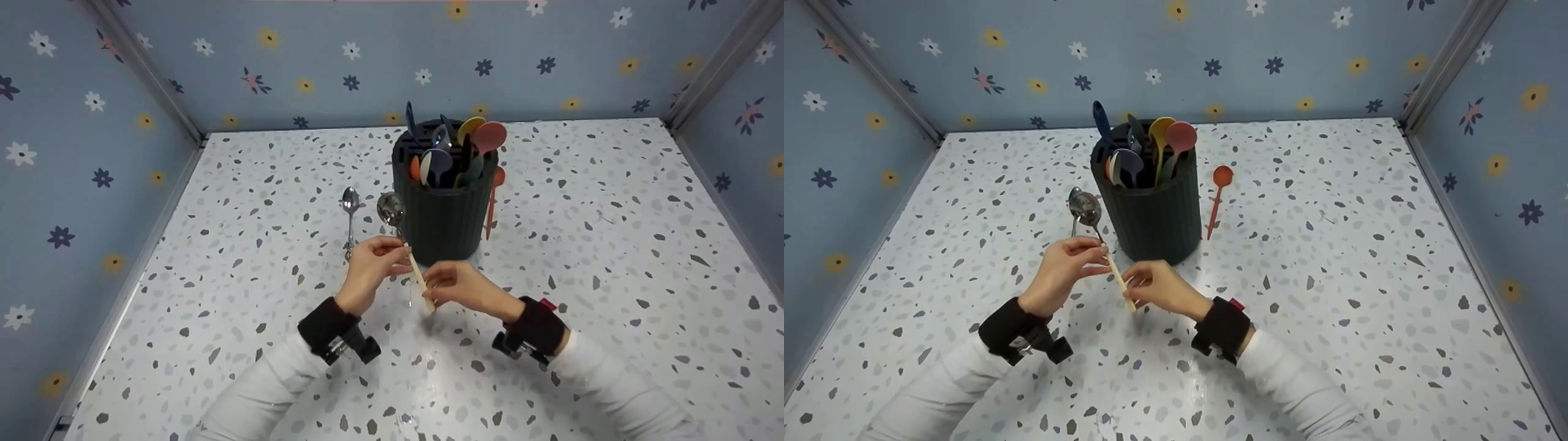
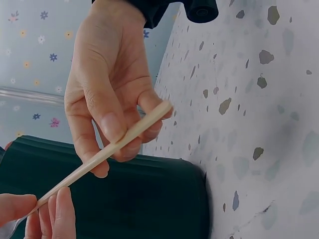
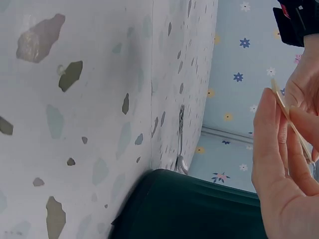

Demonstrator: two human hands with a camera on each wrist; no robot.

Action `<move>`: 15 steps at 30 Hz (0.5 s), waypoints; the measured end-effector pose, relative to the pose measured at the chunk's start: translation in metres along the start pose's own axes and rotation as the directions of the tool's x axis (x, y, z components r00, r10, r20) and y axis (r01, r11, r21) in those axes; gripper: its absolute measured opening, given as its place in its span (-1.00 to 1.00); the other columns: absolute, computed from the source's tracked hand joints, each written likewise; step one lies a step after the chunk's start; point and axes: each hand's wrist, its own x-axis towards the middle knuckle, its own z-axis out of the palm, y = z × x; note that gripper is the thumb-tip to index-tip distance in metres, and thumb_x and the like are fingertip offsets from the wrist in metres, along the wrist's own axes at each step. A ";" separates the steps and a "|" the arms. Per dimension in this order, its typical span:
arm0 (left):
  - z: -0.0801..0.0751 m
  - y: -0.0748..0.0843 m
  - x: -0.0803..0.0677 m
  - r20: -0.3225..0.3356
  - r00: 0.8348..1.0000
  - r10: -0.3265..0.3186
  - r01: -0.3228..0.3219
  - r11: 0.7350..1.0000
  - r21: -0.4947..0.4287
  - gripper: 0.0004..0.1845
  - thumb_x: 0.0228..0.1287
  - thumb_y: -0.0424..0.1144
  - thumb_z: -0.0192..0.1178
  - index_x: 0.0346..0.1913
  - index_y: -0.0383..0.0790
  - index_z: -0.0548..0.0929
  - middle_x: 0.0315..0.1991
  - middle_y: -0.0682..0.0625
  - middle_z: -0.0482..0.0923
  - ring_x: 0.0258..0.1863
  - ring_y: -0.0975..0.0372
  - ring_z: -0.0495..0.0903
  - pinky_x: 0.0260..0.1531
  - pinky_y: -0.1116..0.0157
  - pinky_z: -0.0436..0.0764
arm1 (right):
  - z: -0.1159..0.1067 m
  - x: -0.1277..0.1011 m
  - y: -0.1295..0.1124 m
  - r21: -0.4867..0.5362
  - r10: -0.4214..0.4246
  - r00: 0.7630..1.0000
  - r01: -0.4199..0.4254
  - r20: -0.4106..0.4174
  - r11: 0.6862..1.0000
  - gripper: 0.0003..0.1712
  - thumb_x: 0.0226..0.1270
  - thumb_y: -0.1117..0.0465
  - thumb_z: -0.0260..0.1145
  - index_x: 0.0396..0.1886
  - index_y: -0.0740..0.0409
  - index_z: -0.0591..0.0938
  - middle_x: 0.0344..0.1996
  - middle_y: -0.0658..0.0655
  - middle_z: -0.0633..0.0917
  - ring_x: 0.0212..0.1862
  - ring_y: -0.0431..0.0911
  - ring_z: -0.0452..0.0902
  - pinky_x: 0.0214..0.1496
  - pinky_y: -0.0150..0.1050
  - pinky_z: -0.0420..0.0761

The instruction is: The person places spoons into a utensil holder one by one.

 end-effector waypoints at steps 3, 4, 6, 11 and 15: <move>0.004 0.005 -0.001 0.013 1.000 0.014 -0.014 1.000 -0.007 -0.81 0.08 -0.50 0.14 -0.23 -0.55 0.48 -0.48 -0.10 0.51 -0.55 0.20 0.58 -0.38 0.25 0.66 | -0.002 -0.002 -0.005 -0.002 -0.021 1.000 0.021 -0.001 1.000 -0.73 0.13 0.47 0.14 -0.14 0.52 0.46 -0.34 0.30 0.60 -0.34 -0.11 0.58 -0.21 -0.03 0.63; 0.005 0.007 -0.002 0.018 1.000 0.023 -0.023 1.000 -0.005 -0.81 0.08 -0.51 0.14 -0.23 -0.55 0.48 -0.47 -0.10 0.52 -0.54 0.20 0.59 -0.38 0.24 0.66 | -0.003 -0.003 -0.006 -0.003 -0.028 1.000 0.028 -0.002 1.000 -0.73 0.14 0.47 0.13 -0.14 0.51 0.47 -0.33 0.34 0.59 -0.34 -0.10 0.57 -0.22 -0.05 0.63; 0.008 0.011 -0.003 0.031 0.999 0.040 -0.040 0.999 -0.006 -0.82 0.08 -0.51 0.13 -0.23 -0.55 0.48 -0.46 -0.11 0.52 -0.53 0.19 0.58 -0.36 0.22 0.66 | -0.005 -0.004 -0.009 -0.007 -0.035 0.999 0.035 -0.006 0.999 -0.74 0.14 0.46 0.14 -0.15 0.50 0.47 -0.32 0.37 0.58 -0.33 -0.10 0.57 -0.22 -0.07 0.63; 0.014 0.021 -0.005 0.065 0.995 0.074 -0.075 0.997 0.003 -0.80 0.09 -0.50 0.13 -0.21 -0.55 0.48 -0.41 -0.13 0.53 -0.51 0.19 0.58 -0.33 0.20 0.65 | -0.011 -0.009 -0.019 -0.038 -0.052 0.999 0.051 -0.011 0.998 -0.73 0.17 0.40 0.18 -0.15 0.48 0.48 -0.31 0.39 0.57 -0.32 -0.06 0.57 -0.21 -0.12 0.64; 0.020 0.030 -0.006 0.077 0.991 0.105 -0.106 0.994 0.007 -0.82 0.09 -0.50 0.13 -0.22 -0.55 0.49 -0.39 -0.19 0.54 -0.51 0.20 0.58 -0.33 0.23 0.65 | -0.015 -0.011 -0.029 -0.070 -0.074 0.997 0.072 -0.017 0.995 -0.74 0.17 0.37 0.20 -0.16 0.45 0.49 -0.32 0.34 0.58 -0.32 -0.03 0.57 -0.20 -0.15 0.64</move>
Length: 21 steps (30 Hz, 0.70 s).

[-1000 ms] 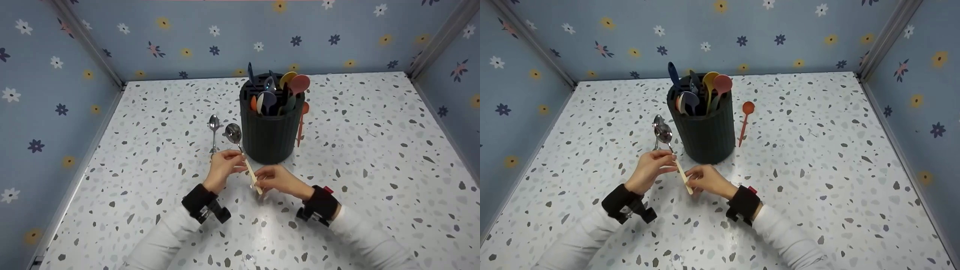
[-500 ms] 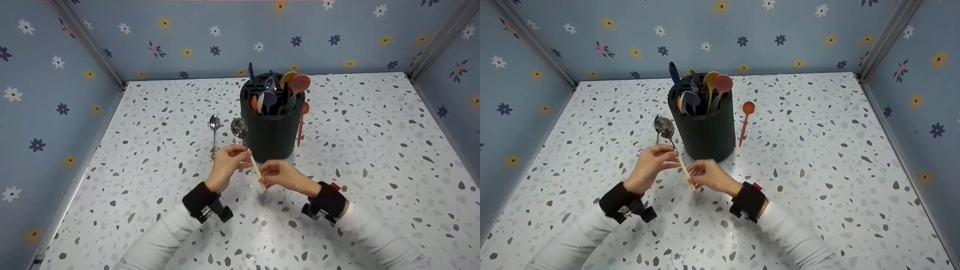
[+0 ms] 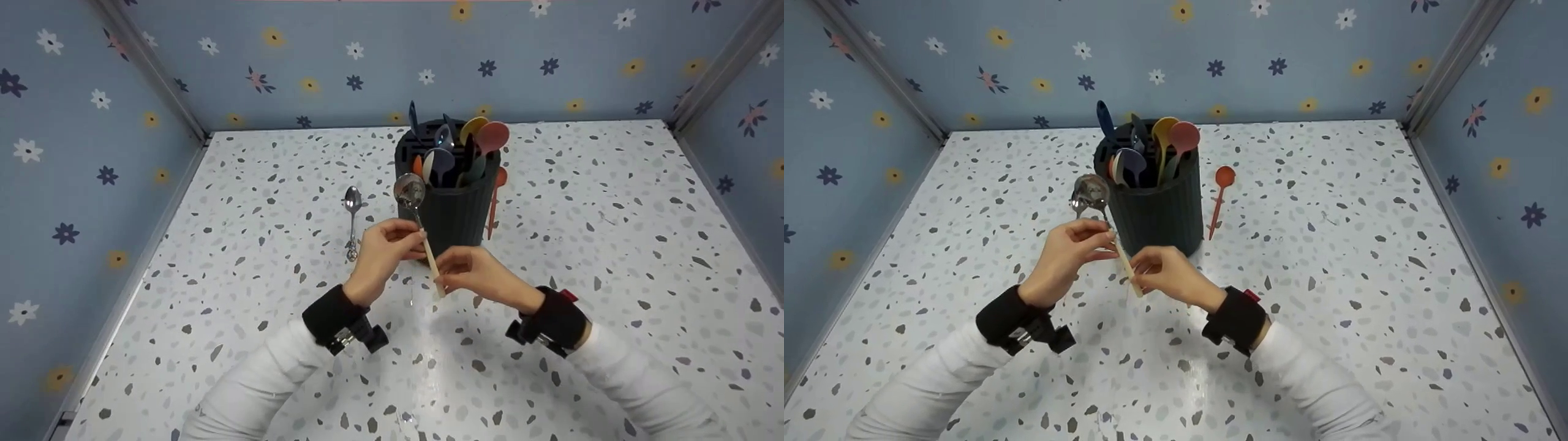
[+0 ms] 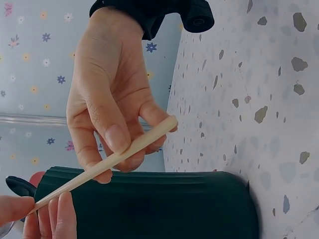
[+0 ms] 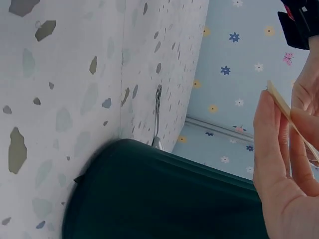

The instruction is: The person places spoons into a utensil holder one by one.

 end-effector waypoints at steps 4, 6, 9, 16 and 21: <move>0.006 0.010 0.001 0.016 0.998 0.052 -0.053 0.998 0.016 -0.83 0.09 -0.50 0.13 -0.24 -0.54 0.49 -0.40 -0.16 0.54 -0.51 0.21 0.58 -0.31 0.22 0.65 | -0.006 -0.002 -0.009 -0.028 -0.030 0.999 0.029 -0.023 0.999 -0.78 0.16 0.37 0.21 -0.19 0.38 0.51 -0.35 0.28 0.59 -0.32 -0.03 0.56 -0.21 -0.15 0.64; 0.010 0.014 0.002 0.027 0.997 0.079 -0.080 0.996 0.026 -0.83 0.09 -0.50 0.13 -0.24 -0.54 0.49 -0.40 -0.16 0.53 -0.50 0.21 0.57 -0.31 0.22 0.65 | -0.010 -0.003 -0.014 -0.043 -0.046 0.998 0.045 -0.031 0.998 -0.79 0.16 0.38 0.20 -0.19 0.37 0.51 -0.34 0.29 0.58 -0.31 -0.04 0.56 -0.21 -0.15 0.64; 0.015 0.021 0.004 0.038 0.993 0.113 -0.114 0.993 0.037 -0.84 0.09 -0.50 0.13 -0.25 -0.54 0.49 -0.39 -0.19 0.54 -0.49 0.20 0.58 -0.32 0.24 0.65 | -0.016 -0.005 -0.019 -0.067 -0.066 0.997 0.063 -0.041 0.996 -0.80 0.17 0.39 0.18 -0.19 0.38 0.51 -0.34 0.30 0.58 -0.32 -0.05 0.56 -0.21 -0.16 0.64; 0.027 0.038 0.011 0.060 0.984 0.166 -0.170 0.984 0.061 -0.84 0.11 -0.49 0.13 -0.23 -0.51 0.51 -0.34 -0.22 0.54 -0.45 0.18 0.58 -0.30 0.27 0.65 | -0.029 -0.007 -0.036 -0.141 -0.086 0.991 0.071 -0.103 0.987 -0.78 0.17 0.33 0.22 -0.19 0.35 0.52 -0.32 0.24 0.58 -0.29 -0.10 0.56 -0.22 -0.17 0.64; 0.035 0.049 0.019 0.080 0.976 0.201 -0.207 0.975 0.081 -0.84 0.13 -0.48 0.12 -0.22 -0.50 0.51 -0.34 -0.21 0.53 -0.44 0.17 0.57 -0.30 0.29 0.64 | -0.038 -0.005 -0.045 -0.198 -0.107 0.981 0.074 -0.163 0.977 -0.77 0.16 0.33 0.23 -0.21 0.39 0.53 -0.35 0.23 0.59 -0.32 -0.12 0.56 -0.26 -0.17 0.64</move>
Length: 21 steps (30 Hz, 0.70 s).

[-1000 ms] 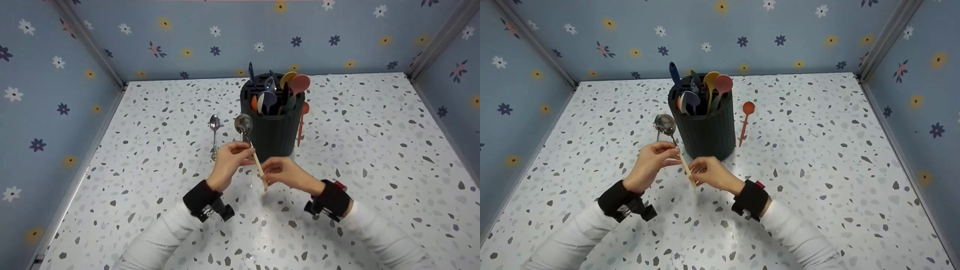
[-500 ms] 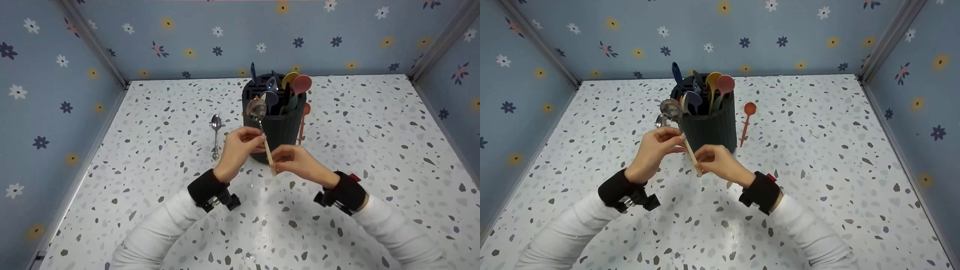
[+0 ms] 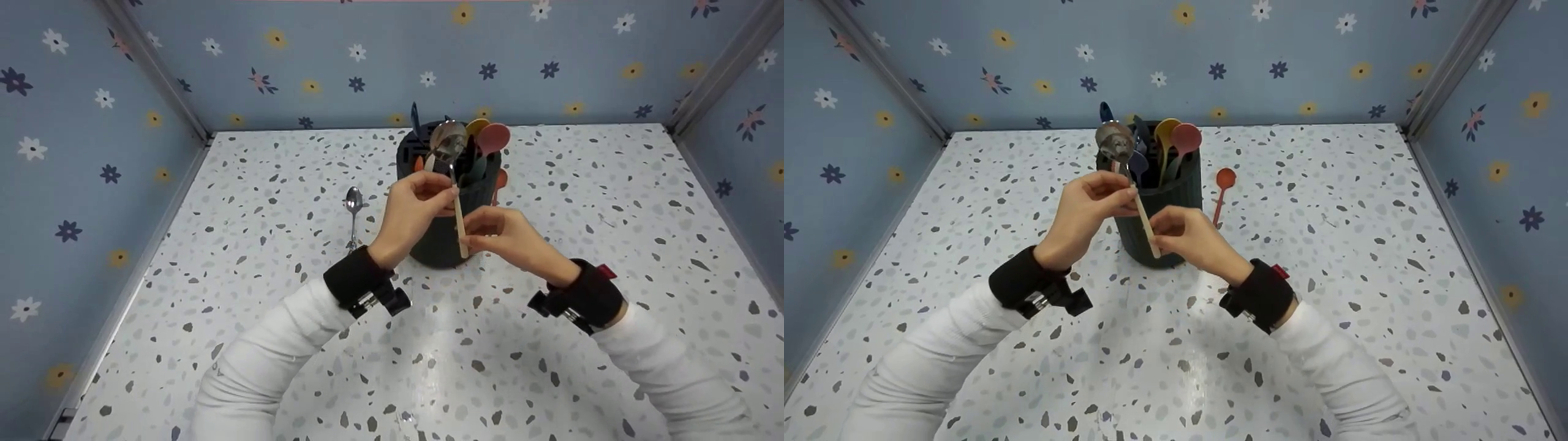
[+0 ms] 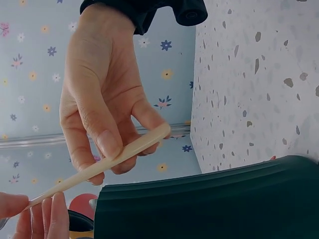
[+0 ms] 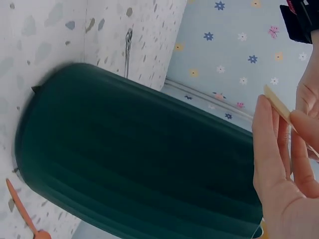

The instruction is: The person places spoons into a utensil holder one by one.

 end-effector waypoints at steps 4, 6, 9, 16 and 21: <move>0.004 0.006 0.008 -0.001 1.000 0.023 -0.023 1.000 -0.004 -0.85 0.12 -0.49 0.12 -0.23 -0.51 0.51 -0.35 -0.20 0.52 -0.45 0.18 0.55 -0.31 0.29 0.65 | -0.007 0.003 -0.005 -0.029 -0.002 0.999 0.001 -0.034 1.000 -0.78 0.15 0.33 0.24 -0.21 0.37 0.54 -0.37 0.22 0.60 -0.35 -0.12 0.57 -0.27 -0.23 0.64; 0.006 0.009 0.012 -0.002 0.999 0.037 -0.037 0.999 0.000 -0.85 0.13 -0.49 0.11 -0.23 -0.50 0.51 -0.35 -0.19 0.52 -0.44 0.17 0.55 -0.30 0.30 0.64 | -0.011 0.005 -0.008 -0.050 -0.007 0.999 0.004 -0.051 0.999 -0.78 0.16 0.31 0.23 -0.21 0.36 0.55 -0.38 0.21 0.62 -0.34 -0.13 0.57 -0.29 -0.27 0.63; 0.007 0.014 0.018 -0.004 0.998 0.062 -0.062 0.998 0.007 -0.86 0.14 -0.48 0.11 -0.23 -0.49 0.51 -0.36 -0.19 0.52 -0.44 0.16 0.55 -0.31 0.31 0.64 | -0.015 0.009 -0.014 -0.066 -0.011 0.998 0.006 -0.068 0.998 -0.77 0.16 0.30 0.24 -0.21 0.34 0.56 -0.38 0.21 0.63 -0.34 -0.14 0.57 -0.35 -0.32 0.61; 0.009 0.025 0.031 -0.027 0.996 0.089 -0.088 0.996 0.025 -0.87 0.13 -0.48 0.11 -0.24 -0.48 0.52 -0.37 -0.17 0.51 -0.43 0.17 0.54 -0.33 0.33 0.64 | -0.024 0.017 -0.025 -0.046 -0.026 0.994 0.022 -0.103 0.999 -0.75 0.16 0.30 0.24 -0.19 0.37 0.55 -0.36 0.22 0.61 -0.37 -0.16 0.57 -0.42 -0.38 0.59; 0.009 0.032 0.040 -0.019 0.994 0.104 -0.103 0.994 0.032 -0.85 0.15 -0.45 0.11 -0.21 -0.45 0.52 -0.34 -0.16 0.51 -0.39 0.15 0.54 -0.31 0.34 0.64 | -0.030 0.024 -0.032 -0.043 -0.050 0.991 0.044 -0.126 0.998 -0.74 0.16 0.29 0.24 -0.19 0.38 0.54 -0.37 0.15 0.61 -0.36 -0.16 0.57 -0.28 -0.34 0.60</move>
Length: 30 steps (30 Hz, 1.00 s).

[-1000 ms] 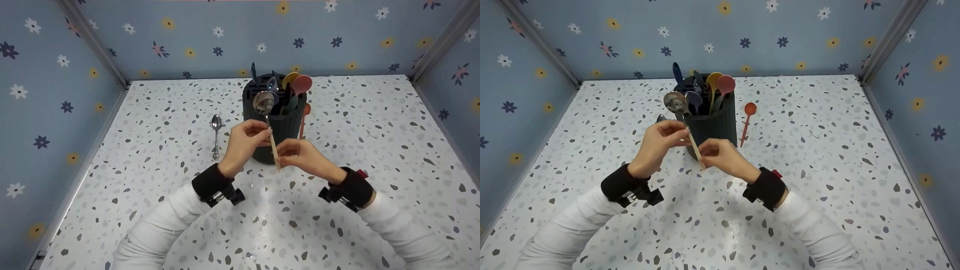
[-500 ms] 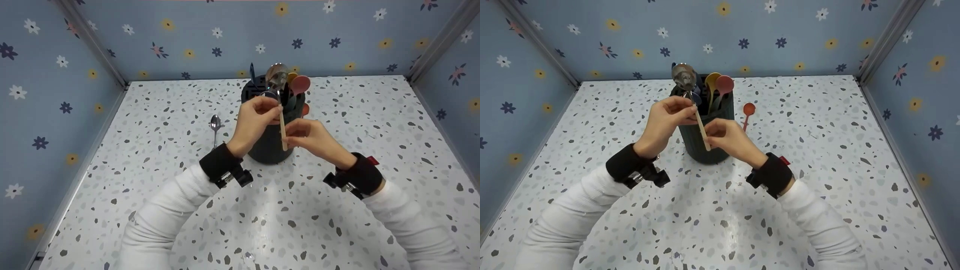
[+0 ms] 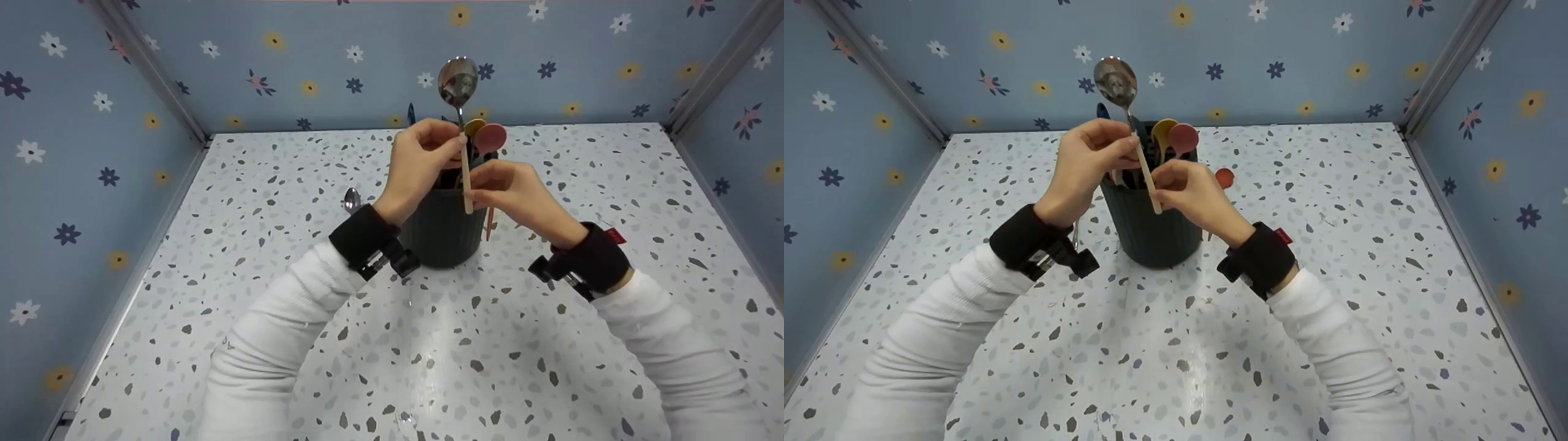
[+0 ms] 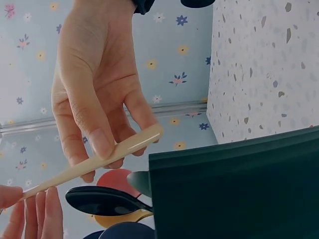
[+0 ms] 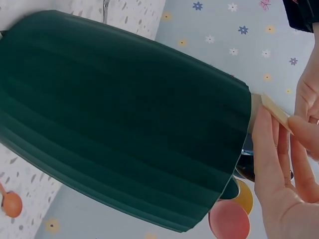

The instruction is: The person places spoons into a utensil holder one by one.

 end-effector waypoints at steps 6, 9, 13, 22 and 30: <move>0.001 0.004 0.007 -0.005 1.000 0.012 -0.012 1.000 0.003 -0.84 0.16 -0.45 0.11 -0.19 -0.45 0.52 -0.35 -0.17 0.51 -0.39 0.15 0.53 -0.28 0.35 0.63 | -0.004 0.009 -0.001 0.001 -0.005 1.000 0.005 -0.027 1.000 -0.73 0.16 0.30 0.24 -0.18 0.40 0.54 -0.37 0.07 0.60 -0.34 -0.18 0.55 -0.23 -0.37 0.59; 0.002 0.005 0.010 -0.007 1.000 0.008 -0.008 1.000 0.010 -0.85 0.16 -0.44 0.11 -0.20 -0.43 0.53 -0.34 -0.16 0.52 -0.37 0.15 0.54 -0.27 0.37 0.62 | -0.006 0.012 -0.001 -0.004 -0.006 0.999 0.006 -0.043 1.000 -0.74 0.15 0.29 0.25 -0.19 0.38 0.55 -0.37 0.04 0.60 -0.32 -0.19 0.55 -0.20 -0.38 0.58; 0.003 0.006 0.012 -0.007 1.000 0.024 -0.024 0.999 0.049 -0.84 0.16 -0.42 0.12 -0.20 -0.41 0.54 -0.32 -0.16 0.54 -0.35 0.15 0.54 -0.27 0.39 0.61 | -0.006 0.017 -0.003 -0.015 -0.003 0.998 0.002 -0.061 1.000 -0.73 0.14 0.27 0.26 -0.20 0.36 0.56 -0.35 0.03 0.59 -0.29 -0.18 0.54 -0.21 -0.39 0.56; 0.002 0.010 0.017 -0.022 0.996 0.087 -0.084 0.989 0.124 -0.83 0.15 -0.41 0.12 -0.18 -0.37 0.56 -0.30 -0.16 0.57 -0.33 0.17 0.53 -0.30 0.41 0.56 | -0.008 0.030 -0.008 0.020 -0.020 0.996 0.022 -0.090 1.000 -0.73 0.11 0.30 0.28 -0.19 0.35 0.57 -0.31 0.04 0.58 -0.25 -0.15 0.52 -0.21 -0.39 0.53; 0.003 0.007 0.020 -0.041 0.996 0.081 -0.075 0.989 0.128 -0.85 0.14 -0.41 0.14 -0.21 -0.36 0.57 -0.32 -0.14 0.58 -0.34 0.20 0.53 -0.31 0.43 0.56 | -0.009 0.034 -0.005 -0.010 -0.034 0.993 0.033 -0.111 0.999 -0.77 0.11 0.32 0.27 -0.21 0.32 0.59 -0.31 0.07 0.56 -0.28 -0.16 0.52 -0.20 -0.40 0.54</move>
